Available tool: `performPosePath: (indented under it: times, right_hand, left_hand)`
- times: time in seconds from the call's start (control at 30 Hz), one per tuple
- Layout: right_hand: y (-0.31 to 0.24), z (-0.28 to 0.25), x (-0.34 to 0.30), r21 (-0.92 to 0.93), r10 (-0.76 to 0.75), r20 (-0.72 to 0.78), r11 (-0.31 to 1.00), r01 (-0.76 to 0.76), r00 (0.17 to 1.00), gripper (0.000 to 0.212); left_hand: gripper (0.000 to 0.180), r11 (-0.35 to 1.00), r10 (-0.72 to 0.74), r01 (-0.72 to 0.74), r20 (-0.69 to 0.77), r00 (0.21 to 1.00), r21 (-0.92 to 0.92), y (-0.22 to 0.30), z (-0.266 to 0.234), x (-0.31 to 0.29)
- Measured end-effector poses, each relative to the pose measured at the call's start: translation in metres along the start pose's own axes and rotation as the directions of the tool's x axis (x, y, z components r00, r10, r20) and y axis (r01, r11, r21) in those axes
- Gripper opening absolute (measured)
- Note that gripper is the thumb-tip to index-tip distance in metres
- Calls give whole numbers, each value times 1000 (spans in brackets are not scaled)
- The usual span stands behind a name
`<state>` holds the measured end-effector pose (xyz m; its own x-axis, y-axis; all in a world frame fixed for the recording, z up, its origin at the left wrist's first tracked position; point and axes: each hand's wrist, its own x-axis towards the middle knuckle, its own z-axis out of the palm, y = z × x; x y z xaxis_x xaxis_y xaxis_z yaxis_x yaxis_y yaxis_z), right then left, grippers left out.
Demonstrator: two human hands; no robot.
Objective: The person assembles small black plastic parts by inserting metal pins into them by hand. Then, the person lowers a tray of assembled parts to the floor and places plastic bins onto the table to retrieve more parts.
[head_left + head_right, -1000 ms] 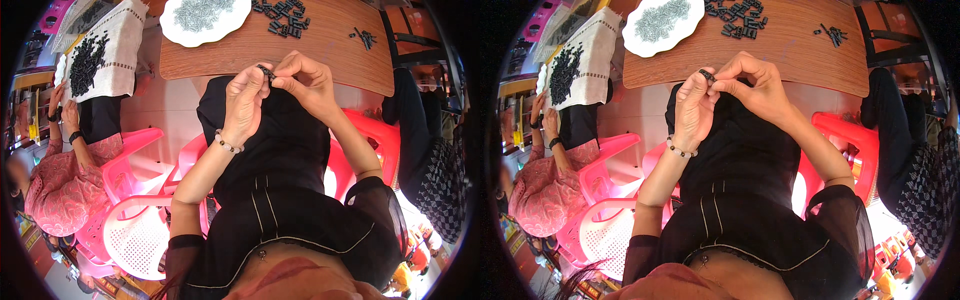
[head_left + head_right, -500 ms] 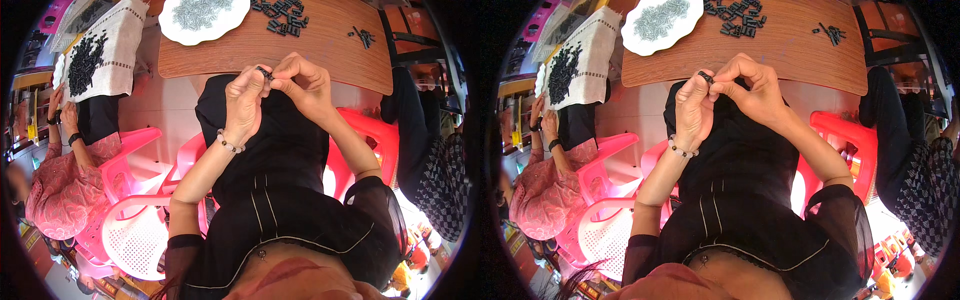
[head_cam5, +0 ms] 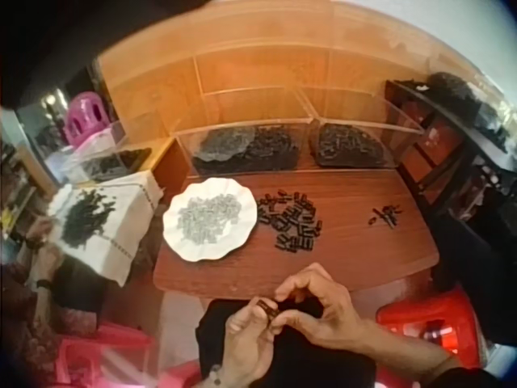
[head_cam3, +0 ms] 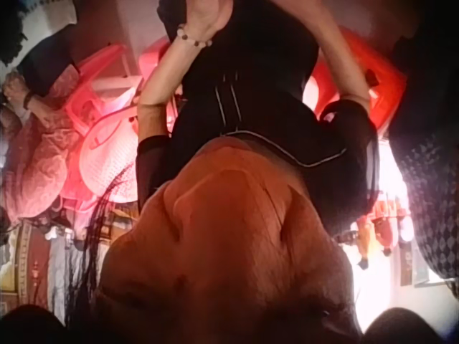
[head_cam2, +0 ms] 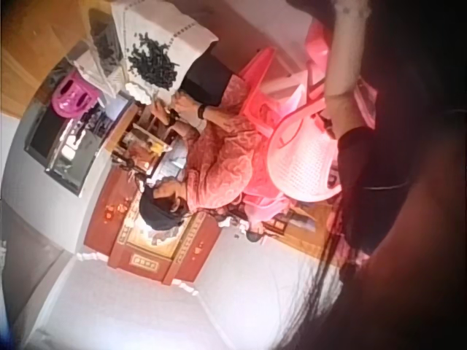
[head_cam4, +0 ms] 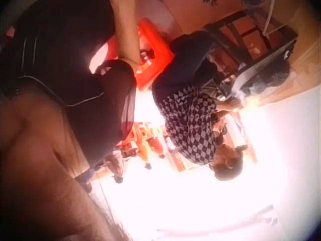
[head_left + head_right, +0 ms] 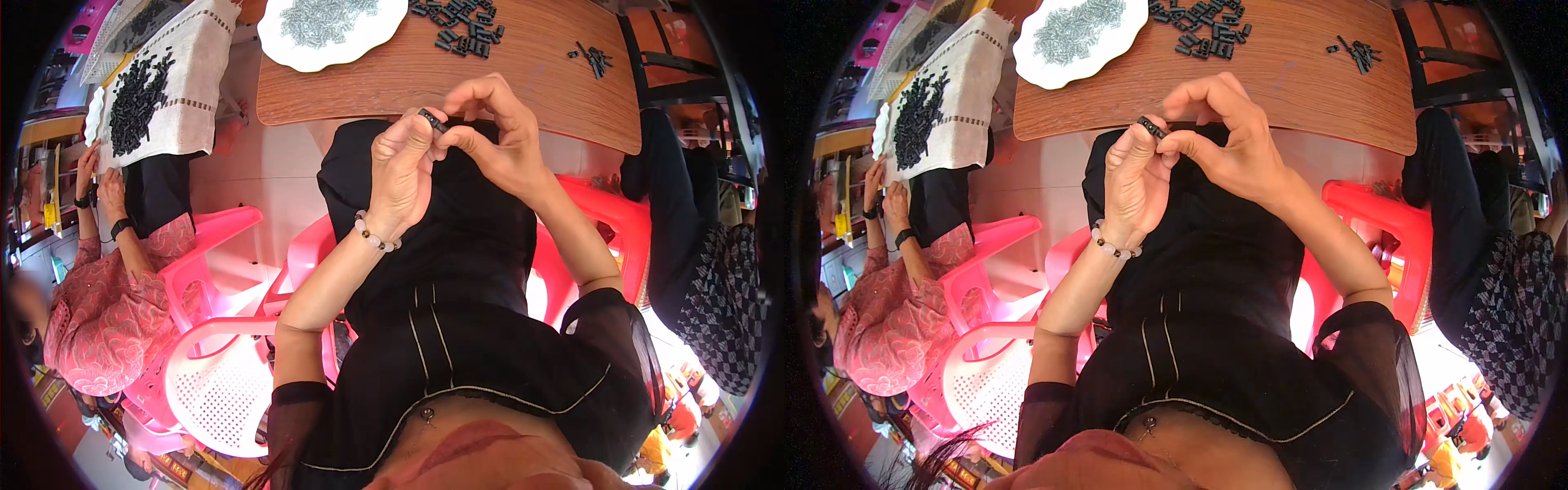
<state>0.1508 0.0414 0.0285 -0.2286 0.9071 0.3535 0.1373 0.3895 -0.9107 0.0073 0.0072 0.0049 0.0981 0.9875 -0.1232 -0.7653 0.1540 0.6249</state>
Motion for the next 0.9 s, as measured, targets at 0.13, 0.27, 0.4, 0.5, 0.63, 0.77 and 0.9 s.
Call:
performPosePath:
  times: [0.13, 0.27, 0.4, 0.5, 0.63, 0.77, 0.9]
  right_hand:
    - [-1, 0, 4, 70, -34, 101, 997, 27, 994, 32]
    - [2, -5, 5, 163, -63, 267, 986, 19, 962, 33]
    - [5, -5, 6, 161, -89, 284, 986, 44, 955, 32]
    - [6, -1, 2, 265, -30, 252, 964, -39, 967, 32]
    - [3, 1, 0, 281, 4, 227, 957, -70, 974, 28]
    - [7, 1, -1, 244, 28, 201, 967, -78, 979, 24]
    - [4, 1, 0, 212, 61, 207, 971, -106, 976, 24]
  left_hand:
    - [28, 1000, -6, 6, 19, 1000, 16, -2, 0, -1]
    - [28, 1000, -23, 23, 45, 999, 5, -4, -3, -3]
    - [29, 999, 27, -29, 62, 998, 38, -6, -4, -4]
    - [28, 996, 56, -60, 54, 997, 63, -7, -3, -5]
    - [26, 993, 77, -79, 28, 997, 93, -7, 1, -6]
    - [26, 996, 72, -74, 46, 996, 55, -12, -2, -6]
    - [26, 999, 42, -43, 45, 998, 27, -15, -2, -6]
